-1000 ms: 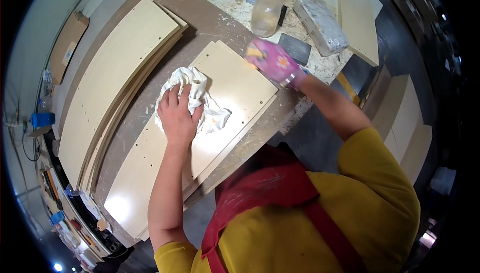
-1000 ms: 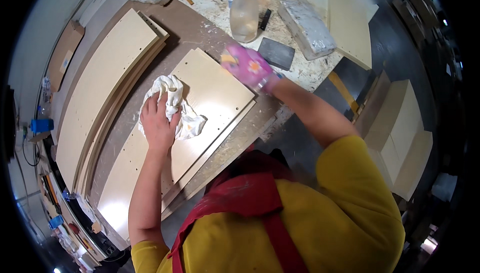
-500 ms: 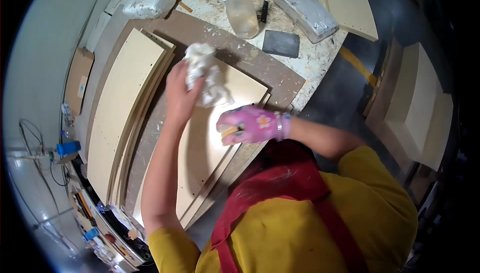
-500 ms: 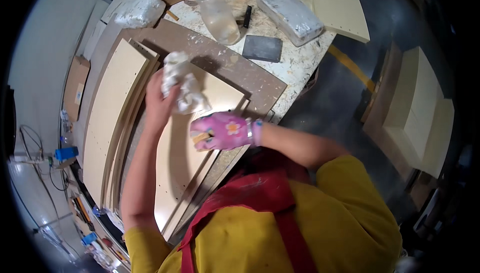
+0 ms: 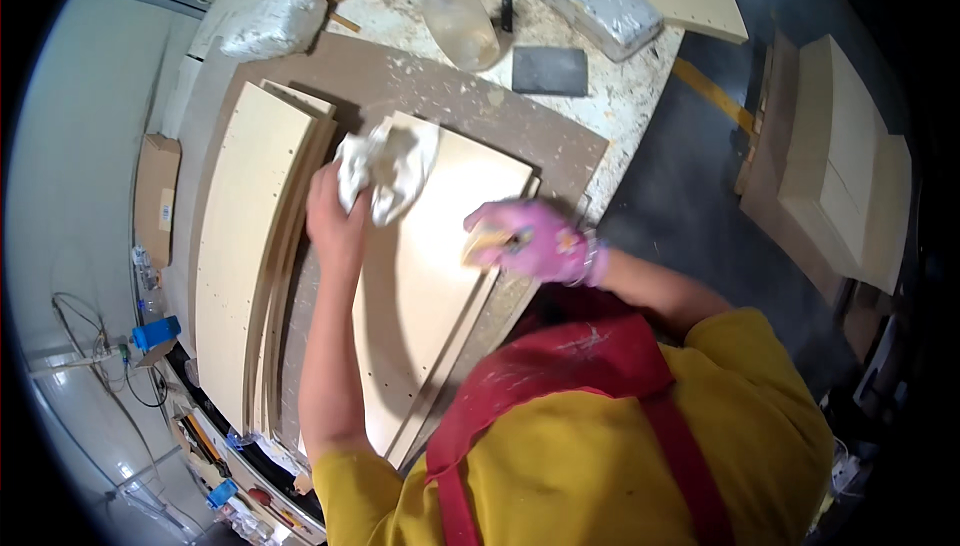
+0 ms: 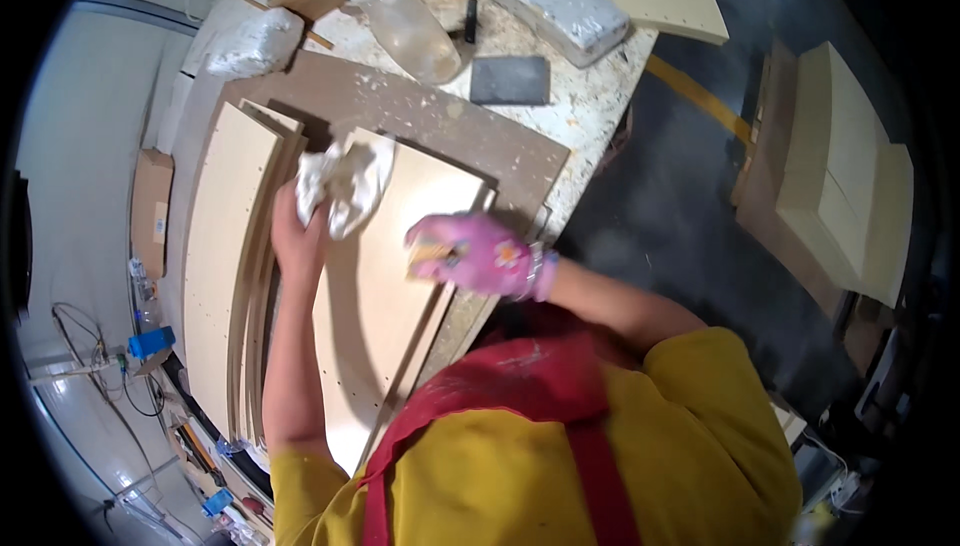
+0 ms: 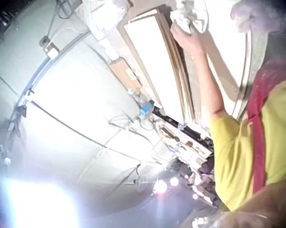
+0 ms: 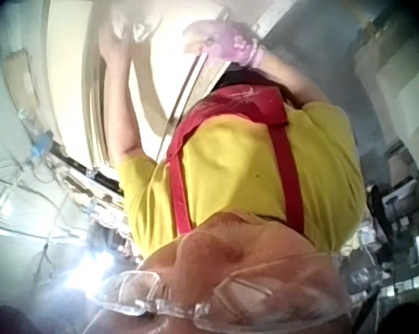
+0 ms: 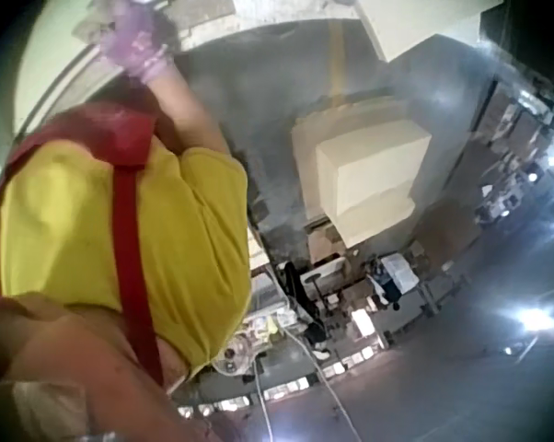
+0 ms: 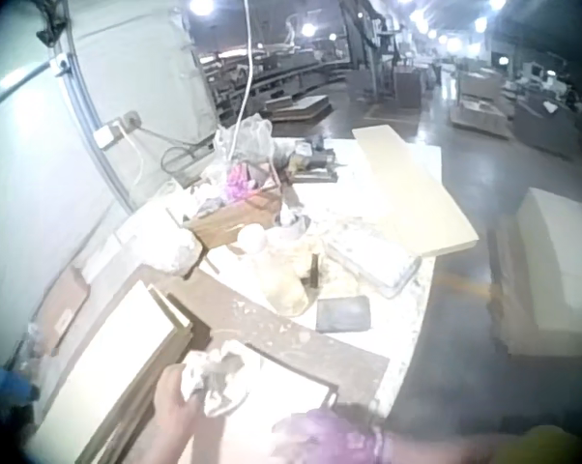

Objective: The person wipes the surface of light-colored wooden boards with a white cloth and a small sponge. They repeatedly dip the sponge into a container of liquid and apply it to the wood, then wipe the area with the cloth. The person works on multiple boards stacked on a workbench in a workshop.

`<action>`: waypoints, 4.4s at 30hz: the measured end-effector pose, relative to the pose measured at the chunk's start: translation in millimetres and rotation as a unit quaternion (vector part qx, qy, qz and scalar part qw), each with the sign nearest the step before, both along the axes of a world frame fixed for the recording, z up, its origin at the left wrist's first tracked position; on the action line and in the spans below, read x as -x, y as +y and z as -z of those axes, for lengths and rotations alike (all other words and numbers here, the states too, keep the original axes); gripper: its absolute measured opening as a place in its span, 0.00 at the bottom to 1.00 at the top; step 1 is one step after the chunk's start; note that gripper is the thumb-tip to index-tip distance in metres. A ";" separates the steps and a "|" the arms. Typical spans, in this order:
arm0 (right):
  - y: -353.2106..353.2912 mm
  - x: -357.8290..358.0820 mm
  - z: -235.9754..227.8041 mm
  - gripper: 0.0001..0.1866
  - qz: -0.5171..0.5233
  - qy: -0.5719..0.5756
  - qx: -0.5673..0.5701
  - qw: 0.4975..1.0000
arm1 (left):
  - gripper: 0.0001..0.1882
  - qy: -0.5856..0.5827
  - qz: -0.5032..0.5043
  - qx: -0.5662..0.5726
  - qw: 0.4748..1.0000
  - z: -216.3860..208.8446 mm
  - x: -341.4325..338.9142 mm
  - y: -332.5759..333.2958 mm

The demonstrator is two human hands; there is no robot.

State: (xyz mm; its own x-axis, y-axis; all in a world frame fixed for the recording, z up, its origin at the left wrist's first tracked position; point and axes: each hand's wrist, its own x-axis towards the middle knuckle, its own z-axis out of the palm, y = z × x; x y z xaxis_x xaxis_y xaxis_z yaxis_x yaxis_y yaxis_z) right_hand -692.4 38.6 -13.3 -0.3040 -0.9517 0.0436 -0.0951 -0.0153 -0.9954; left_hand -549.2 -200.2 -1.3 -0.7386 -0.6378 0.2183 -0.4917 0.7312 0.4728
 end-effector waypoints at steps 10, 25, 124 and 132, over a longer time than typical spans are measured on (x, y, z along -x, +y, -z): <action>24.4 46.4 14.6 0.14 0.286 0.145 -0.009 0.947 | 0.27 -0.117 -0.140 0.065 0.981 42.3 -187.8 43.4; 26.0 7.1 15.4 0.19 0.044 0.431 -0.064 0.899 | 0.24 -0.097 -0.137 0.089 0.982 44.2 -184.2 42.5; 22.3 25.6 25.7 0.18 0.110 0.484 -0.003 0.868 | 0.27 -0.079 -0.136 0.127 0.979 46.3 -187.8 42.8; 24.9 22.3 27.5 0.21 0.084 0.549 -0.008 0.831 | 0.25 -0.085 -0.133 0.105 0.982 37.8 -182.1 45.2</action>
